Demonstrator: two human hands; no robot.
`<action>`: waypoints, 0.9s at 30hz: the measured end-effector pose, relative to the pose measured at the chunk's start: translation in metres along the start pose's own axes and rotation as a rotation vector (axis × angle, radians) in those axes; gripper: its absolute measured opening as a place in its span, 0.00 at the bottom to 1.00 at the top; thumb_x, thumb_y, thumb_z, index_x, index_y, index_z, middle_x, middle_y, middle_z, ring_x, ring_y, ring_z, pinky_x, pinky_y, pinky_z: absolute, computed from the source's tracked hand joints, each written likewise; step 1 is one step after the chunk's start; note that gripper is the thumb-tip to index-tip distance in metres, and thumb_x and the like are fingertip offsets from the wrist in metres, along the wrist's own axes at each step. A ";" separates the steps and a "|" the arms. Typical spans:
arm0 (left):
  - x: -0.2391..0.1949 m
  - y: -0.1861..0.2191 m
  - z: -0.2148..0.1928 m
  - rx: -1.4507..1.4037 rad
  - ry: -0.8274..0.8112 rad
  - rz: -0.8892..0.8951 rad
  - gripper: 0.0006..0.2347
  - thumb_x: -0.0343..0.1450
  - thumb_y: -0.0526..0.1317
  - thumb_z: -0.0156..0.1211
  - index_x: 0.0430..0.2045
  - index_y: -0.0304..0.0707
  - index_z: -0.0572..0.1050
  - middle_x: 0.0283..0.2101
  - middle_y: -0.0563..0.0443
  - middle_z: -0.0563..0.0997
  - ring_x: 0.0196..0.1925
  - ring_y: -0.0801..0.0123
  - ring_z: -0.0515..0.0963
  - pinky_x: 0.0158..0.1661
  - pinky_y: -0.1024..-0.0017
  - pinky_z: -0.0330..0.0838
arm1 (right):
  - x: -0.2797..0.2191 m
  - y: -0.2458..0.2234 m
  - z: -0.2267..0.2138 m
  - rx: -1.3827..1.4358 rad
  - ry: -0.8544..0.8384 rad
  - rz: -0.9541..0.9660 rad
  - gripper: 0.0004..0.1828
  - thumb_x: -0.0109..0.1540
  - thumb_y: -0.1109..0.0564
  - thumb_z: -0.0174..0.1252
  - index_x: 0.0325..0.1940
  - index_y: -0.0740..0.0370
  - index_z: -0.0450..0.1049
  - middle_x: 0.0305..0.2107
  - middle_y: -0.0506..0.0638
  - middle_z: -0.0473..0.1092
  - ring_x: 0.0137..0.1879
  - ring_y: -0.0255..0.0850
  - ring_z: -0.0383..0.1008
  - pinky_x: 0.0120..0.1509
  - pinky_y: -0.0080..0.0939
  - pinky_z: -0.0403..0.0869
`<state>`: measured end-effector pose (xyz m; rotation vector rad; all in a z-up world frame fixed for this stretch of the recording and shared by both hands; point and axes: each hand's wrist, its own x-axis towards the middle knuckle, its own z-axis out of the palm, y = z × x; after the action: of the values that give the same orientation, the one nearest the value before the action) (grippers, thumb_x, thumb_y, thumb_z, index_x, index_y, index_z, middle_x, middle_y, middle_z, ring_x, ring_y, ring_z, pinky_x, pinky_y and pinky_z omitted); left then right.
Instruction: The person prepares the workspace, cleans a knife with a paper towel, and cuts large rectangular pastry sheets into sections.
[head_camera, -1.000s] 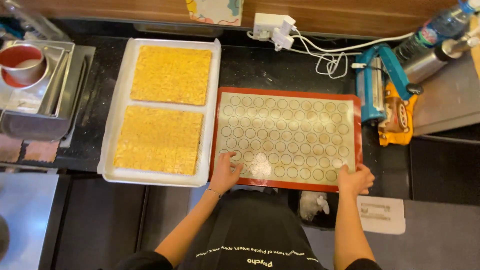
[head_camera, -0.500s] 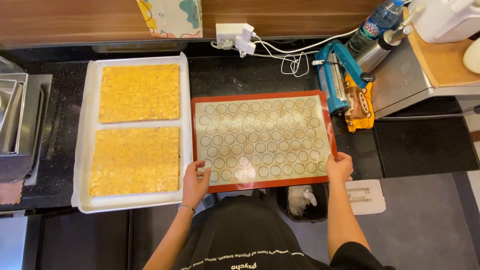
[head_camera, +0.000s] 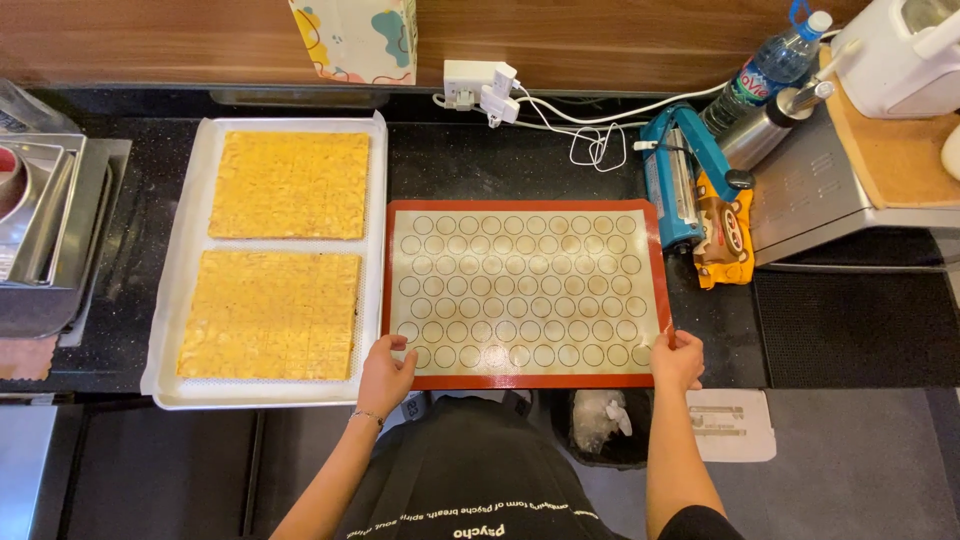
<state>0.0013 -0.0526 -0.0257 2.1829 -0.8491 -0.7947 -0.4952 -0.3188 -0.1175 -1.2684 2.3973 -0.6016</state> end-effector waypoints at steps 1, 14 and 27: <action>-0.001 -0.003 0.004 0.029 0.001 0.000 0.15 0.77 0.42 0.72 0.56 0.36 0.82 0.53 0.37 0.88 0.44 0.47 0.94 0.44 0.56 0.90 | 0.004 0.003 0.003 -0.008 0.021 -0.003 0.20 0.66 0.45 0.70 0.62 0.47 0.81 0.54 0.49 0.81 0.65 0.63 0.76 0.63 0.73 0.64; -0.007 0.010 -0.040 -0.250 0.272 0.018 0.09 0.86 0.39 0.58 0.47 0.34 0.85 0.34 0.41 0.90 0.33 0.57 0.92 0.40 0.60 0.87 | -0.060 -0.040 0.056 0.006 -0.040 -0.390 0.24 0.66 0.50 0.72 0.65 0.51 0.77 0.67 0.59 0.64 0.79 0.65 0.57 0.76 0.79 0.61; -0.019 -0.059 -0.090 -0.354 0.624 -0.037 0.16 0.77 0.19 0.52 0.58 0.33 0.73 0.45 0.36 0.82 0.48 0.48 0.87 0.51 0.53 0.82 | -0.211 -0.153 0.047 0.145 -0.561 -0.695 0.18 0.67 0.58 0.70 0.62 0.56 0.82 0.59 0.59 0.71 0.65 0.55 0.79 0.74 0.58 0.74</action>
<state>0.0746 0.0269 -0.0102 1.9504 -0.3219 -0.2177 -0.2546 -0.2287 -0.0522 -1.8988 1.4191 -0.4917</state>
